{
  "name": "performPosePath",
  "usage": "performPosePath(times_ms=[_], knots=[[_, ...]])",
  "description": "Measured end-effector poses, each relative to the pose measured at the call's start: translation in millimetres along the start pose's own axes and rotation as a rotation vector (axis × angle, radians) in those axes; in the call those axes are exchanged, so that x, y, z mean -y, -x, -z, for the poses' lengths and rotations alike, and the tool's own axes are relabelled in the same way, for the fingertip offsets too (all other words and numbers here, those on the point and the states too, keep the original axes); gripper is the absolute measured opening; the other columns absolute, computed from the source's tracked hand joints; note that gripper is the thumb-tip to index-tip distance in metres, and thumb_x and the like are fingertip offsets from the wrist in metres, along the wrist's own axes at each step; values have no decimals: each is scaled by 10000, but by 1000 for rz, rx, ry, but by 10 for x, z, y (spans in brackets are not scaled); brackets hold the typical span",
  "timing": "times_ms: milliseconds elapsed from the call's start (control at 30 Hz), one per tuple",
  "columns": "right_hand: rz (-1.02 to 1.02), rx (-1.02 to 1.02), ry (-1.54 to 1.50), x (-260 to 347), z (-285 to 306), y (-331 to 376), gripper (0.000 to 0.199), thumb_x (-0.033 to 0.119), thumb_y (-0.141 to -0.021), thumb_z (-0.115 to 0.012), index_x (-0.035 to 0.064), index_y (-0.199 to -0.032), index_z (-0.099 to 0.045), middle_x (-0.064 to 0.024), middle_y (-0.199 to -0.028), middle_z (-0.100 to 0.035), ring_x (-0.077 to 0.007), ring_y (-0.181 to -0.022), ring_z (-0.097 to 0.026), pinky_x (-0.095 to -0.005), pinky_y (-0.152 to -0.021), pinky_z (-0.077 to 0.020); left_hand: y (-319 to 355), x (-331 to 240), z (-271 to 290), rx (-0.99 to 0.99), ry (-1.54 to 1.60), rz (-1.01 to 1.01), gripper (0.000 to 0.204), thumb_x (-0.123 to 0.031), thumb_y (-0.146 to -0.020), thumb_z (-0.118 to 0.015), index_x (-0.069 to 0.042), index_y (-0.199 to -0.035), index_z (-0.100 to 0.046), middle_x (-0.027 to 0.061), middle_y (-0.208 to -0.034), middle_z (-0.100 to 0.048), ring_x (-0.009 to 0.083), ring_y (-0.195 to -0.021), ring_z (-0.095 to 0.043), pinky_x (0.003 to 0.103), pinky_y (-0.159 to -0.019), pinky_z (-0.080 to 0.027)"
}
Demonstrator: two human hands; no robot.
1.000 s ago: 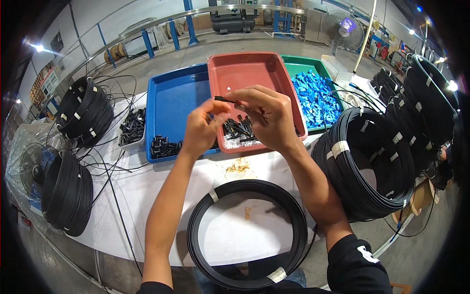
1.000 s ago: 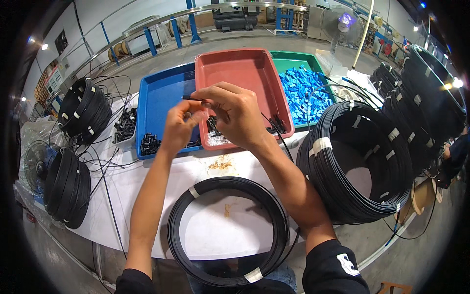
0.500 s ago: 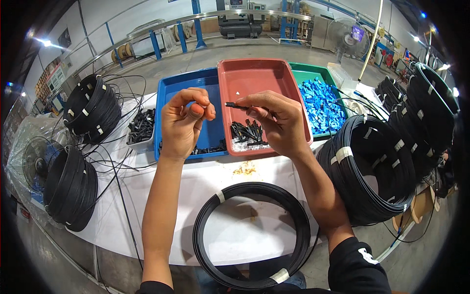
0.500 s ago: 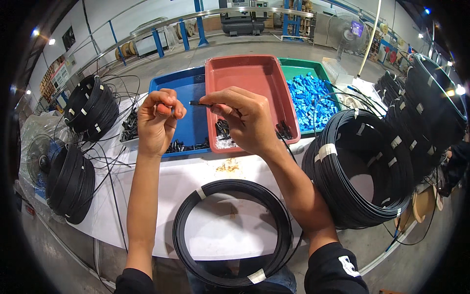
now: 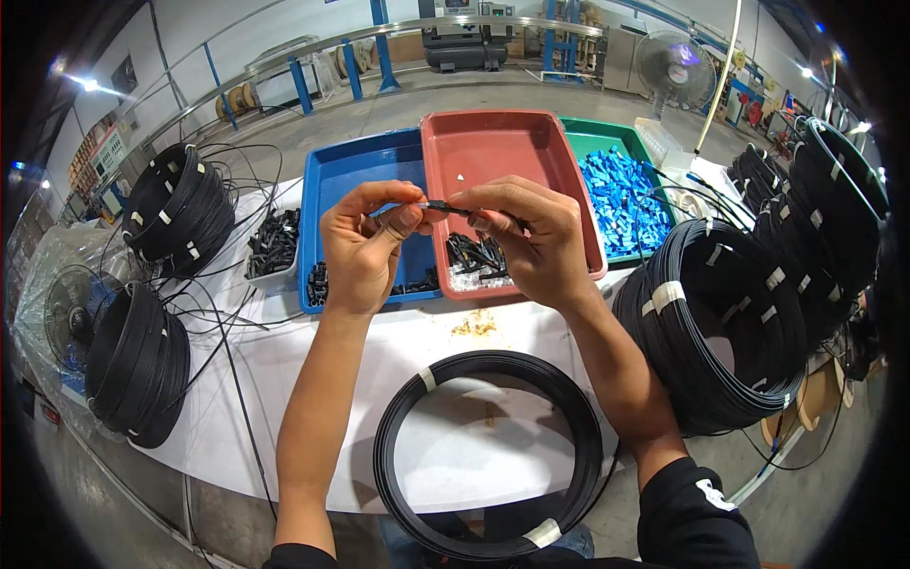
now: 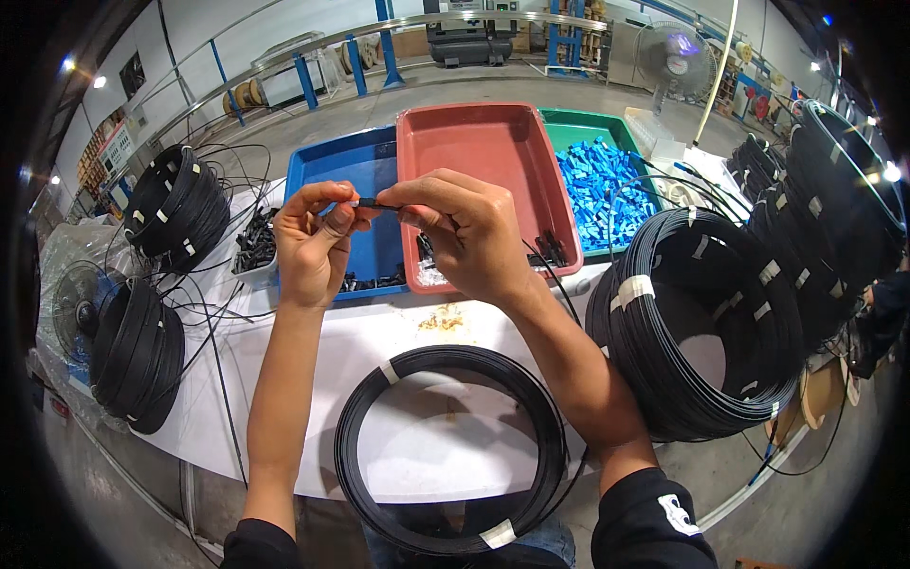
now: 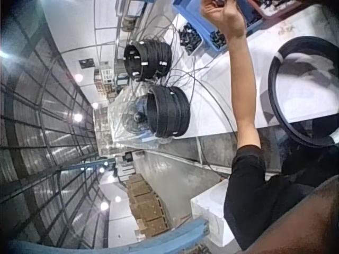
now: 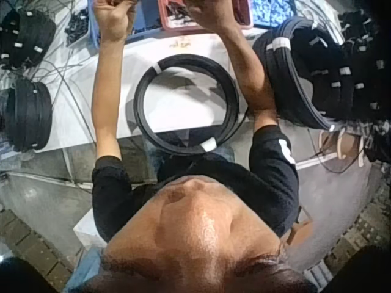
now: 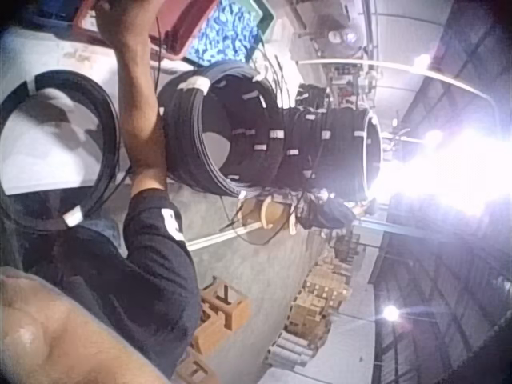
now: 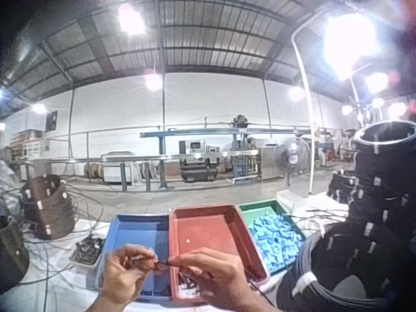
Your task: The person attaches connector pieces to the ends of coiled cables by hand and stacks the assembled cable coils on the table.
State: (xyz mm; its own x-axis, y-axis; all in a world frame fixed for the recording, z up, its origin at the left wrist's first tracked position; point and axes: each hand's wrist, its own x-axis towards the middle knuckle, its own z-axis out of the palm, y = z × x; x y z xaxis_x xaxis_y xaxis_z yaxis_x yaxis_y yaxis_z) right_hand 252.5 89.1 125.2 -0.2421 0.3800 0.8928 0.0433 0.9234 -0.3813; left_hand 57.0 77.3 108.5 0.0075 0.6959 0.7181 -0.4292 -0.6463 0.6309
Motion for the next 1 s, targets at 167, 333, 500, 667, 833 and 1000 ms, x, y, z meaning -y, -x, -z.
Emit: performPosePath(times_ms=[167,333,500,667,833,1000], knots=[[33,-8,5,-1,-5,-2,268,-114,-803,-675,48,-1006,-743,-115,-835,-698,-212,-701,-681,-295,-589,-506,10,-29,-25,-14,-37,-5,155,33,-884,-699,50,-1035,-666,142,-954,-723,223,-864,-740,298,-765,-617],[52,40,137,22,21,1,262,-119,-793,-668,29,-999,-735,-116,-834,-695,-223,-726,-702,-307,-610,-539,21,-115,-30,-19,-510,-91,158,57,-874,-698,30,-1030,-692,115,-901,-731,173,-836,-731,279,-734,-612],[81,-5,157,38,-52,16,261,-115,-807,-657,10,-1031,-706,-140,-886,-711,-237,-762,-724,-335,-632,-573,37,-146,-91,-77,-569,-127,173,75,-859,-702,32,-1026,-687,110,-868,-728,156,-813,-724,270,-719,-613],[14,31,191,59,-49,60,246,-94,-830,-672,21,-1048,-670,-149,-870,-731,-261,-783,-749,-321,-644,-574,27,-167,-69,-102,-582,-93,177,108,-848,-691,47,-1013,-671,117,-856,-722,179,-799,-731,270,-710,-616],[-109,6,138,101,-88,76,242,-108,-818,-685,10,-1027,-651,-151,-848,-734,-251,-837,-756,-302,-666,-572,38,-123,-75,-102,-609,-194,205,195,-829,-612,52,-947,-700,136,-855,-739,186,-825,-744,284,-750,-628],[-328,11,-103,44,-82,70,228,-154,-832,-643,-31,-1024,-628,-161,-909,-740,-200,-882,-746,-283,-692,-574,67,4,6,-62,-658,-334,212,193,-827,-614,46,-938,-719,145,-897,-749,208,-836,-748,290,-745,-628]])
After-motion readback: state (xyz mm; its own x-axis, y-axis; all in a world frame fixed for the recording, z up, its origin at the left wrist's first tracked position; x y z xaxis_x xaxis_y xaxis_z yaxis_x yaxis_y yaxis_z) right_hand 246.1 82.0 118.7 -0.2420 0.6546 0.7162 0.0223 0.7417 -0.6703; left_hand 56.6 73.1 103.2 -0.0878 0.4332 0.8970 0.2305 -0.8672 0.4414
